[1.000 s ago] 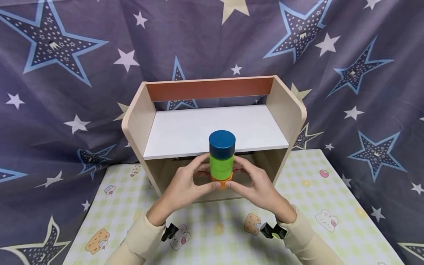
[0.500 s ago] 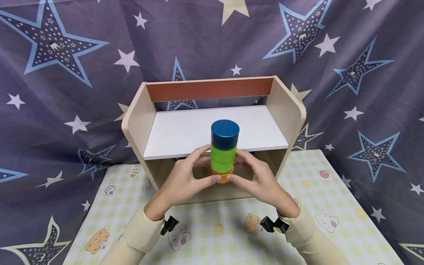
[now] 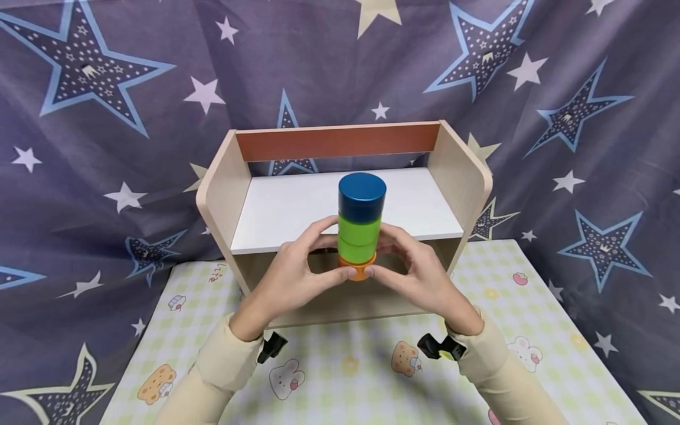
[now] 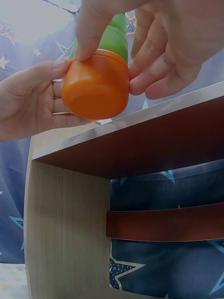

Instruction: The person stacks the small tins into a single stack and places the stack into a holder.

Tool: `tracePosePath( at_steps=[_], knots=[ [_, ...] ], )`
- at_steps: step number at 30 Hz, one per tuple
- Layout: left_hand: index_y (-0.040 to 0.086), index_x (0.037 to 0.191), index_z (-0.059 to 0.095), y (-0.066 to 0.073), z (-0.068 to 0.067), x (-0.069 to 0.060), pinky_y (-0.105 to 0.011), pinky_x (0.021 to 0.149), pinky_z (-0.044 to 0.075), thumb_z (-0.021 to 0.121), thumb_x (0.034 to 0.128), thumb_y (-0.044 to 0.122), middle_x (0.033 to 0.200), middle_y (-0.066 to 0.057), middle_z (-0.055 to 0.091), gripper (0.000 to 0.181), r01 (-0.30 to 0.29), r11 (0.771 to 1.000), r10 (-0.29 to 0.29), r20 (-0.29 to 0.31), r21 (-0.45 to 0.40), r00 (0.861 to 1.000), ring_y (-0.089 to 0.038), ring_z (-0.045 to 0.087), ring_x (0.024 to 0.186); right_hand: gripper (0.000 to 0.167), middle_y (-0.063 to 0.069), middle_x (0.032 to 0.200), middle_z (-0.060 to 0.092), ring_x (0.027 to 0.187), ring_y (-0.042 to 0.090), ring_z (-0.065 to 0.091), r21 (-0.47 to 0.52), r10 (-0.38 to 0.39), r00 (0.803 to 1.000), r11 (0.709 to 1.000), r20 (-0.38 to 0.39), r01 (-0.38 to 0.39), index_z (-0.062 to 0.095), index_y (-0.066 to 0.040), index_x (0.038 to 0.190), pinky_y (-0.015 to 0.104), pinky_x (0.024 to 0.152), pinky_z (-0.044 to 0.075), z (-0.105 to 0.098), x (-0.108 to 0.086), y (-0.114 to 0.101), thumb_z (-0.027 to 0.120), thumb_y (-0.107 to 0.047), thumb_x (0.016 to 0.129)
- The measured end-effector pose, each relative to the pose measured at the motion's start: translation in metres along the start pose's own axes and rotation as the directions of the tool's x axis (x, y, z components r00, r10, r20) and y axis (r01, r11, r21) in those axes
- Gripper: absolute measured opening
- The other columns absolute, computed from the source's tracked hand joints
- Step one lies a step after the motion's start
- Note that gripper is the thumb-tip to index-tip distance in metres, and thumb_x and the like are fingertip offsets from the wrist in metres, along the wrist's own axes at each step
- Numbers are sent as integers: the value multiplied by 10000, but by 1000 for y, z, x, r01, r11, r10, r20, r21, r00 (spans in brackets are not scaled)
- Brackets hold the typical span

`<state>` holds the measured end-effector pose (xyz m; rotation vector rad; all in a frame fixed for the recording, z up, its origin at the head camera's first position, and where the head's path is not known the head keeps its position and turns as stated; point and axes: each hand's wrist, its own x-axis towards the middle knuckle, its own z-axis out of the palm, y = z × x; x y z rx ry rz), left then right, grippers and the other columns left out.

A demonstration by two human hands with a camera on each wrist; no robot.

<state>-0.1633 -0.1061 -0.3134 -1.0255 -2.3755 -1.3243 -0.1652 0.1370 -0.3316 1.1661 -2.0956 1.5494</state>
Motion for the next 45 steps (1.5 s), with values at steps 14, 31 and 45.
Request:
tracePosePath(
  at_steps=[14,31,45],
  knots=[
    [243,1517,400,-4,-6,15,-456,993,486,835,847,283,1211,36,693,800,-1,1000,1,-31,-21,1000,-112,627,1149,656,58,1250,657,1117,224,632,-17,36,999,999,-8,-36,486,-93,1460,423,966,512,-5,17,4,756,30,875],
    [336,1499,418,-16,-5,26,-394,927,537,843,835,314,1228,71,682,789,65,992,-71,-51,-112,996,-89,629,1142,610,61,1294,626,1163,216,597,-6,89,996,996,-26,-89,482,-96,1465,421,955,523,-6,27,13,732,-17,913],
    [225,1514,410,-21,-5,30,-430,950,521,795,889,309,1257,20,674,738,98,993,-103,-71,-70,992,-116,649,1100,585,48,1303,624,1169,187,598,-61,92,994,994,-57,-95,481,-109,1463,380,949,528,-2,34,16,724,-62,932]
  ],
)
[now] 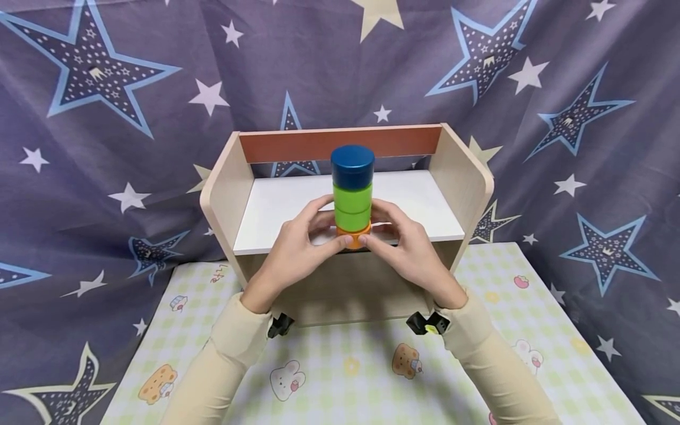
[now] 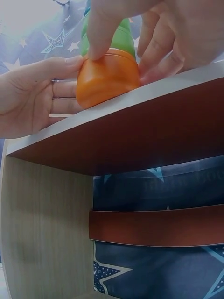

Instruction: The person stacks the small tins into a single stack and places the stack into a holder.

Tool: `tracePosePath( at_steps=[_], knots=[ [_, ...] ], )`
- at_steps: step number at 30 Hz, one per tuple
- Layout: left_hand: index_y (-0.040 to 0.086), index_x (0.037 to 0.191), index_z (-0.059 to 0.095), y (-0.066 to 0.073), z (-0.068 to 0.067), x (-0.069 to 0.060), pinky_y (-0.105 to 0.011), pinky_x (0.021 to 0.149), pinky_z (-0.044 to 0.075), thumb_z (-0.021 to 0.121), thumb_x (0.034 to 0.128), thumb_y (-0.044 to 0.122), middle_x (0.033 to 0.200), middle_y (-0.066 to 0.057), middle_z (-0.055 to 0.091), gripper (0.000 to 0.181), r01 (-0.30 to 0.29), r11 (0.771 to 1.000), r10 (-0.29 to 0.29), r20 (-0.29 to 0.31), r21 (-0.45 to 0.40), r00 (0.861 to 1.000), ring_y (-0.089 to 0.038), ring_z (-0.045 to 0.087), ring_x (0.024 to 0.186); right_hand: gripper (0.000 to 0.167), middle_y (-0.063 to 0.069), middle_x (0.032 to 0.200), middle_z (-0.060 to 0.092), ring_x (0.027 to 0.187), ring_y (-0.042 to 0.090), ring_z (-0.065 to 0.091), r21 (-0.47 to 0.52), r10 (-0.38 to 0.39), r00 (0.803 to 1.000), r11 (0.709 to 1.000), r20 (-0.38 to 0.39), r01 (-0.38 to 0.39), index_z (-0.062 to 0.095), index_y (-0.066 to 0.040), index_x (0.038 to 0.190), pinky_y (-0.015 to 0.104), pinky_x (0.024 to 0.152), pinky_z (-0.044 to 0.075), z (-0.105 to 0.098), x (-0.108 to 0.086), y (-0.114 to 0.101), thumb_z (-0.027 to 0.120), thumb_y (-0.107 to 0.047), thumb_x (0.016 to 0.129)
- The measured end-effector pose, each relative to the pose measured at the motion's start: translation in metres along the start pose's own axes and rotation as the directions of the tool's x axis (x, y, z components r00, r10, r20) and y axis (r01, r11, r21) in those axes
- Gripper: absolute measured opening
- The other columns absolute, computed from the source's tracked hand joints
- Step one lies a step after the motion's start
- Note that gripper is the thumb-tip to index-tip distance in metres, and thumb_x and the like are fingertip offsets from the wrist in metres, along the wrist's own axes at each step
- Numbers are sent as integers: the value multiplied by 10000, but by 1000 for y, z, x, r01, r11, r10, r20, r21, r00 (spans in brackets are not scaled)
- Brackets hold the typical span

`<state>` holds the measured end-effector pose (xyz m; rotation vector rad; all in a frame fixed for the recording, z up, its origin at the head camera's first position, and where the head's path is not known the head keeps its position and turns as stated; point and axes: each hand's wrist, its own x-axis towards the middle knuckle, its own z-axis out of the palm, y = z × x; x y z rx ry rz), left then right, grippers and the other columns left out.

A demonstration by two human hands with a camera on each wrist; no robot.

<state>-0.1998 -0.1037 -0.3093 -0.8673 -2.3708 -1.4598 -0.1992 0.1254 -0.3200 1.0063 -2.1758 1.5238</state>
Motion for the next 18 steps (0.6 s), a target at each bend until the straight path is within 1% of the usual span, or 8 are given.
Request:
tracePosePath(
  at_steps=[5,12,15,18],
  knots=[
    [191,1485,447,1,1,1,-383,926,541,805,881,290,1228,-4,686,709,28,1000,-28,-35,14,999,-125,670,1050,605,69,1261,638,1130,199,617,-33,-7,1000,999,-23,7,464,-106,1465,372,921,544,1,2,2,734,-67,925],
    [102,1444,478,0,1,4,-307,844,575,820,866,187,1131,-56,654,676,92,995,-95,-68,-46,993,-162,688,963,597,110,1112,649,969,211,667,-77,19,995,997,-99,-27,498,-65,1421,372,830,583,4,4,3,775,-77,892],
    [86,1434,484,0,0,5,-294,826,578,819,866,169,1060,-59,648,665,115,993,-117,-84,-34,990,-159,678,928,586,100,1034,652,919,195,664,-89,24,993,995,-115,-34,508,-57,1405,365,807,591,4,4,3,778,-64,885],
    [78,1429,483,0,0,6,-286,814,579,809,874,150,1002,-57,656,648,114,993,-114,-87,-7,990,-158,675,894,572,81,976,657,894,183,656,-103,25,993,994,-115,-37,505,-63,1404,365,810,590,4,4,3,767,-59,895]
  ],
)
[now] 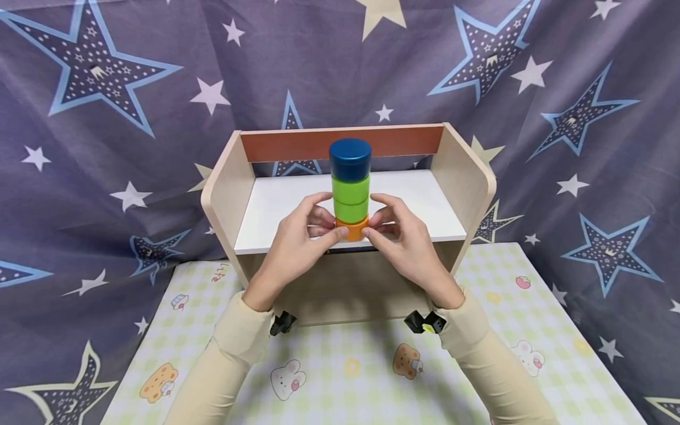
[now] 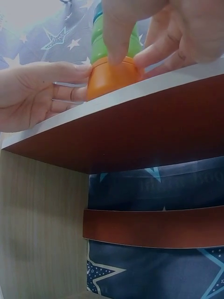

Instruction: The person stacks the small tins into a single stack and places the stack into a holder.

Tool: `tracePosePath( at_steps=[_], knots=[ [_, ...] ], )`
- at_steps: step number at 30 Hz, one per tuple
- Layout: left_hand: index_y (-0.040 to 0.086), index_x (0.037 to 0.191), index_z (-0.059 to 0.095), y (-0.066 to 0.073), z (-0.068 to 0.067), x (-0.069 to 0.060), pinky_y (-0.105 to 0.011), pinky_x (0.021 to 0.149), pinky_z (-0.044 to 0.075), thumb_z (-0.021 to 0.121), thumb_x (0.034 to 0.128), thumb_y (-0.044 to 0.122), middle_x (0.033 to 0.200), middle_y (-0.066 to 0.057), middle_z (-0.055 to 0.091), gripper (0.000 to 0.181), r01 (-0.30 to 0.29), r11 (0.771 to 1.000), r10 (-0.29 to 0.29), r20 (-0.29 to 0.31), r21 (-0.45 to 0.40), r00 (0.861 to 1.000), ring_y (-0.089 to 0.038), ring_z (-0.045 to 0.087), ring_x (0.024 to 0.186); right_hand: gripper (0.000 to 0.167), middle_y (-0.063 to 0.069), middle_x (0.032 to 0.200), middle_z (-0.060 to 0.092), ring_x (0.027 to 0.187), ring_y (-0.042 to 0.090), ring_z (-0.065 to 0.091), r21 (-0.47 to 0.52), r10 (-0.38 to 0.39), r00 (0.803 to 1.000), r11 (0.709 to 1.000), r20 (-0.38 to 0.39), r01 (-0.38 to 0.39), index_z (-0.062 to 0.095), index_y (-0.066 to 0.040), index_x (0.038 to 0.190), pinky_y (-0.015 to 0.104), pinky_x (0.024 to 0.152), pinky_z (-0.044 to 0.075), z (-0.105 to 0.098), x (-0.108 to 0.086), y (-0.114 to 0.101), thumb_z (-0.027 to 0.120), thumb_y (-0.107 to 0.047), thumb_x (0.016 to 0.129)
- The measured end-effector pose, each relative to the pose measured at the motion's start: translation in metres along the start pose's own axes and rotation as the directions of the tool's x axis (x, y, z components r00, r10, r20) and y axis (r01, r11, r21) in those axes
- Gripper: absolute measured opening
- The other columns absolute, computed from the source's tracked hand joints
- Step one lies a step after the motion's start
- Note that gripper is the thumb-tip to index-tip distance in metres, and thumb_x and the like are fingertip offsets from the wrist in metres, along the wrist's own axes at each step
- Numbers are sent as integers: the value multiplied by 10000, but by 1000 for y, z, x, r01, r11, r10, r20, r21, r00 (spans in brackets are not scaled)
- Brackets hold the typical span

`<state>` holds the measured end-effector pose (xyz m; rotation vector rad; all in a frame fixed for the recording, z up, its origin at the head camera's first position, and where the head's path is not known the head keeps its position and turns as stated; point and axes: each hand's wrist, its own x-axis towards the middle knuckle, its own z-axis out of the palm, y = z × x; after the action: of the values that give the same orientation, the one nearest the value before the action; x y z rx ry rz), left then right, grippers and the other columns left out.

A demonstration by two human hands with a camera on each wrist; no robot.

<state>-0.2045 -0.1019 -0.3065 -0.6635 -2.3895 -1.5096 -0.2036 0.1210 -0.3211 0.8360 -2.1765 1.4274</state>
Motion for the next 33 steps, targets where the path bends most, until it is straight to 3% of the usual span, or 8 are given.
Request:
tracePosePath(
  at_steps=[5,12,20,33],
  knots=[
    [83,1436,473,0,0,0,-283,806,581,790,889,131,979,-48,673,633,-3,1000,3,2,22,1000,-157,685,861,569,65,958,683,893,186,661,-18,-2,1000,1000,11,2,479,-62,1426,385,831,584,-1,-1,-1,739,-68,920],
    [84,1469,421,-1,0,1,-286,832,575,790,895,176,1036,-39,712,688,-7,1000,7,13,5,1000,-145,705,910,614,80,1070,721,970,195,686,-37,-7,999,999,46,9,416,-80,1479,381,855,579,-1,1,0,712,-64,941],
    [99,1490,391,-2,0,2,-284,877,558,781,905,210,1119,-39,714,712,-7,1000,8,22,-11,1000,-124,690,996,701,92,1173,709,1000,204,684,-99,-13,997,995,77,21,344,-95,1535,352,838,583,-1,1,1,711,-54,940],
    [106,1497,389,-2,0,1,-276,885,552,778,907,232,1163,-49,709,718,0,1000,-1,30,5,1000,-120,689,996,710,82,1257,676,1025,184,673,-187,6,992,982,124,18,311,-110,1555,324,864,567,3,2,0,697,-97,959]
  ],
)
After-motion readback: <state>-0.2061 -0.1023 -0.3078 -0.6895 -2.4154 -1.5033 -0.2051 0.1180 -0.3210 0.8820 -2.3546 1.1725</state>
